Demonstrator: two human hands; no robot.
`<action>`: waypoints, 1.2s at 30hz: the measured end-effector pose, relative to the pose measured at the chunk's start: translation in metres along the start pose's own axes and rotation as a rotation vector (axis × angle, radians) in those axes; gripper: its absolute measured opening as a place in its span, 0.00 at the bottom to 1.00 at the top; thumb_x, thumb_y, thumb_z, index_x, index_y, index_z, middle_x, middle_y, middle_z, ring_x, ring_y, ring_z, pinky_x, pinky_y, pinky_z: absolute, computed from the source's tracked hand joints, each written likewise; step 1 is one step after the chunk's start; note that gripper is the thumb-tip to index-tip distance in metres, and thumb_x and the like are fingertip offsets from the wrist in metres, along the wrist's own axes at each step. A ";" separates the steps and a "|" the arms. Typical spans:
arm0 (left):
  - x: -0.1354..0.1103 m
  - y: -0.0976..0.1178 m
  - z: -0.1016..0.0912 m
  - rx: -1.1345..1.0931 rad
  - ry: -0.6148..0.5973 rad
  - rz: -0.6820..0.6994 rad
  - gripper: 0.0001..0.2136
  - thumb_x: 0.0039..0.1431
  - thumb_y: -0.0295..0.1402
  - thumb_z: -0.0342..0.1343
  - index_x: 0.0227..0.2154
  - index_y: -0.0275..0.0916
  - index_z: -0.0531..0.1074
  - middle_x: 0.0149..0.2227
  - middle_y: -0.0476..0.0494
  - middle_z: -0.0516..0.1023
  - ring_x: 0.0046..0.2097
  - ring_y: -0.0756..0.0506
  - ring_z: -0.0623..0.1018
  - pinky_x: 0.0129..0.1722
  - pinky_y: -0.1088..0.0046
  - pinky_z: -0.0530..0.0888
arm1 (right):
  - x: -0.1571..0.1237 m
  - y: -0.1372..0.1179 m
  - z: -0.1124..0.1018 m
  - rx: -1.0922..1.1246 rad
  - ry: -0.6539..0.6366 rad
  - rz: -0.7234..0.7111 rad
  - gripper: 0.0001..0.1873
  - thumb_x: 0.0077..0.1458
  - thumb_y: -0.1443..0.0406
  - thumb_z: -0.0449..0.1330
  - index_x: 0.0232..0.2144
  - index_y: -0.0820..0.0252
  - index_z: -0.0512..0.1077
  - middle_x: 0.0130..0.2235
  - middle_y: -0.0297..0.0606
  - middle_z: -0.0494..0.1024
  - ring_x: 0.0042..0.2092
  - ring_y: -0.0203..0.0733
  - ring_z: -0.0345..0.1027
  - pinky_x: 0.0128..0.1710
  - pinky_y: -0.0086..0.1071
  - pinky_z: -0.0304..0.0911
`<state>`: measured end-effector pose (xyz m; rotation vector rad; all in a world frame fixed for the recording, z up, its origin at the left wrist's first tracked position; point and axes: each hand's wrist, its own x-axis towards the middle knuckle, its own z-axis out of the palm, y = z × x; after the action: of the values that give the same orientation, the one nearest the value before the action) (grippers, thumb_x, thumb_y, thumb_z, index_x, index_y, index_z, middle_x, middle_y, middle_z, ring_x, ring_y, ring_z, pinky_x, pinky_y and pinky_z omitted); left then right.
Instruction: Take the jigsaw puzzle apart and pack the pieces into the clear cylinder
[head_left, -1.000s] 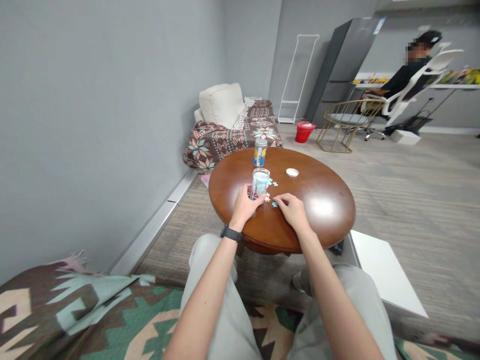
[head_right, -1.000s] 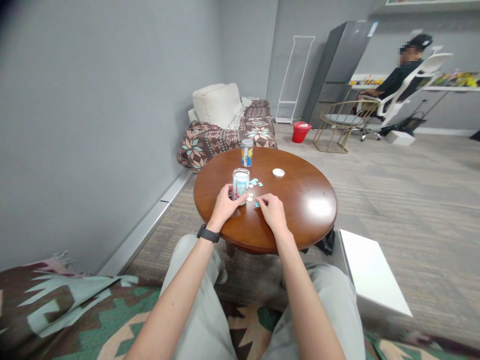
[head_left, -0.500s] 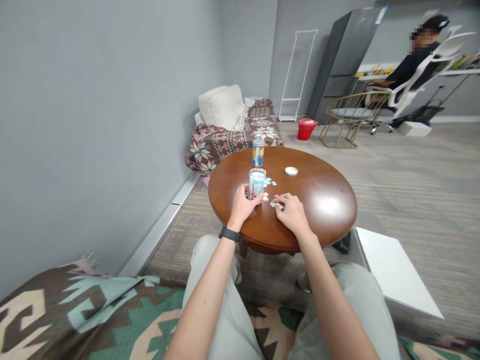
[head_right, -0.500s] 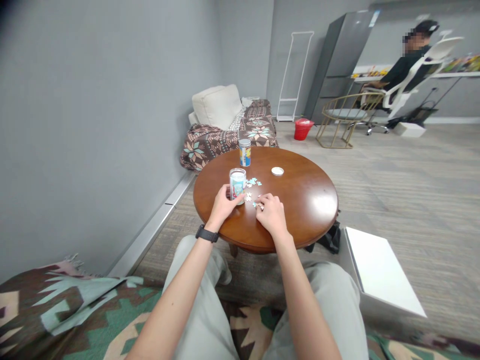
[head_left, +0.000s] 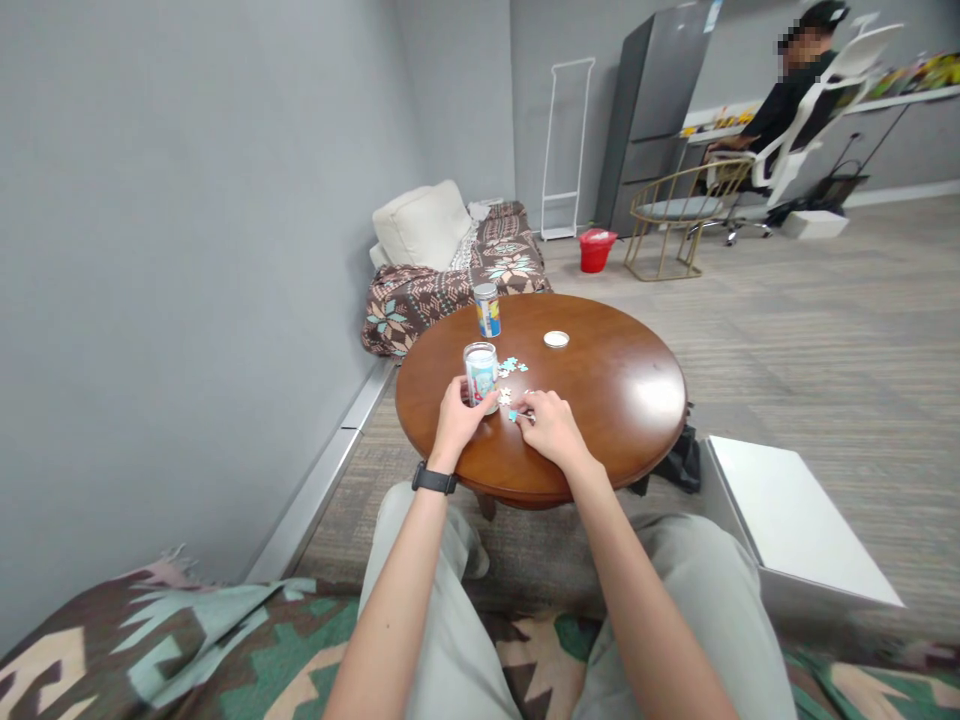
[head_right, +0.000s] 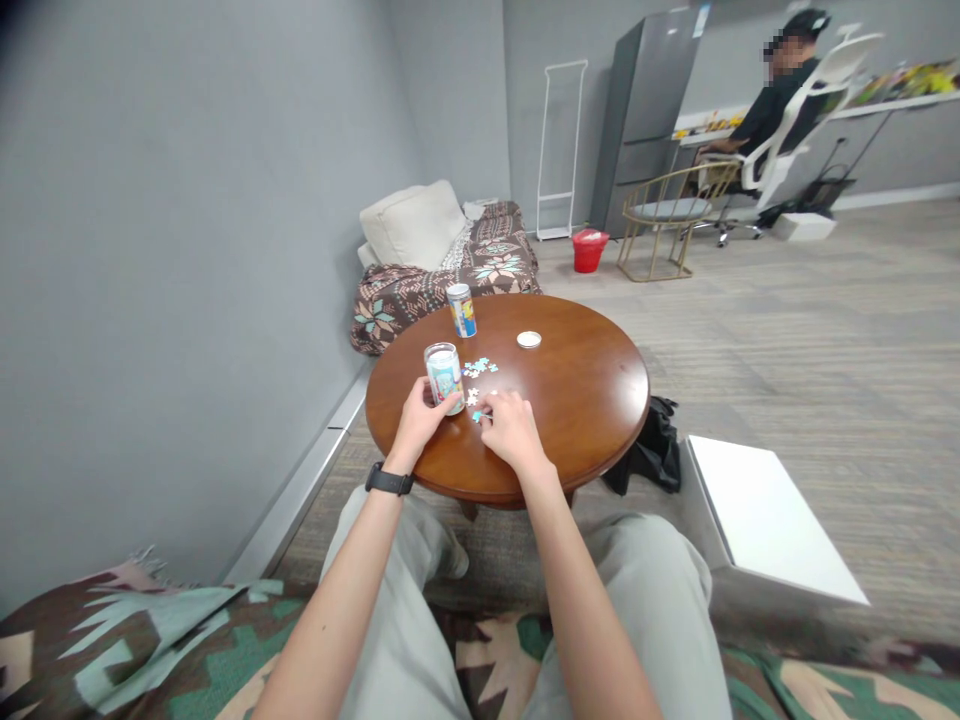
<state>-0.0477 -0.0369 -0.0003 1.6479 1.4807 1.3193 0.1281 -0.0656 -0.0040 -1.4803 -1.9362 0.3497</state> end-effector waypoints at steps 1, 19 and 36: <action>0.000 0.000 0.000 -0.005 -0.005 -0.001 0.19 0.50 0.41 0.65 0.43 0.39 0.69 0.44 0.41 0.79 0.44 0.44 0.78 0.46 0.68 0.73 | 0.000 0.000 0.000 0.001 -0.011 0.001 0.11 0.54 0.72 0.57 0.38 0.55 0.76 0.42 0.40 0.79 0.46 0.49 0.66 0.46 0.40 0.57; 0.002 -0.006 0.001 -0.041 0.006 0.001 0.20 0.49 0.41 0.66 0.43 0.39 0.69 0.43 0.41 0.79 0.44 0.44 0.78 0.46 0.66 0.73 | 0.002 0.002 -0.002 0.215 0.029 -0.073 0.08 0.51 0.74 0.59 0.29 0.56 0.73 0.33 0.35 0.76 0.38 0.42 0.67 0.42 0.35 0.62; 0.006 -0.006 0.001 0.016 -0.071 0.181 0.23 0.43 0.37 0.70 0.43 0.39 0.72 0.43 0.43 0.74 0.46 0.43 0.75 0.50 0.65 0.71 | 0.047 -0.053 -0.064 0.251 0.136 -0.058 0.06 0.52 0.69 0.60 0.31 0.59 0.78 0.34 0.38 0.82 0.36 0.40 0.72 0.42 0.33 0.65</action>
<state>-0.0495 -0.0292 -0.0039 1.8563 1.3297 1.3307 0.1227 -0.0502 0.0900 -1.2508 -1.7531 0.4375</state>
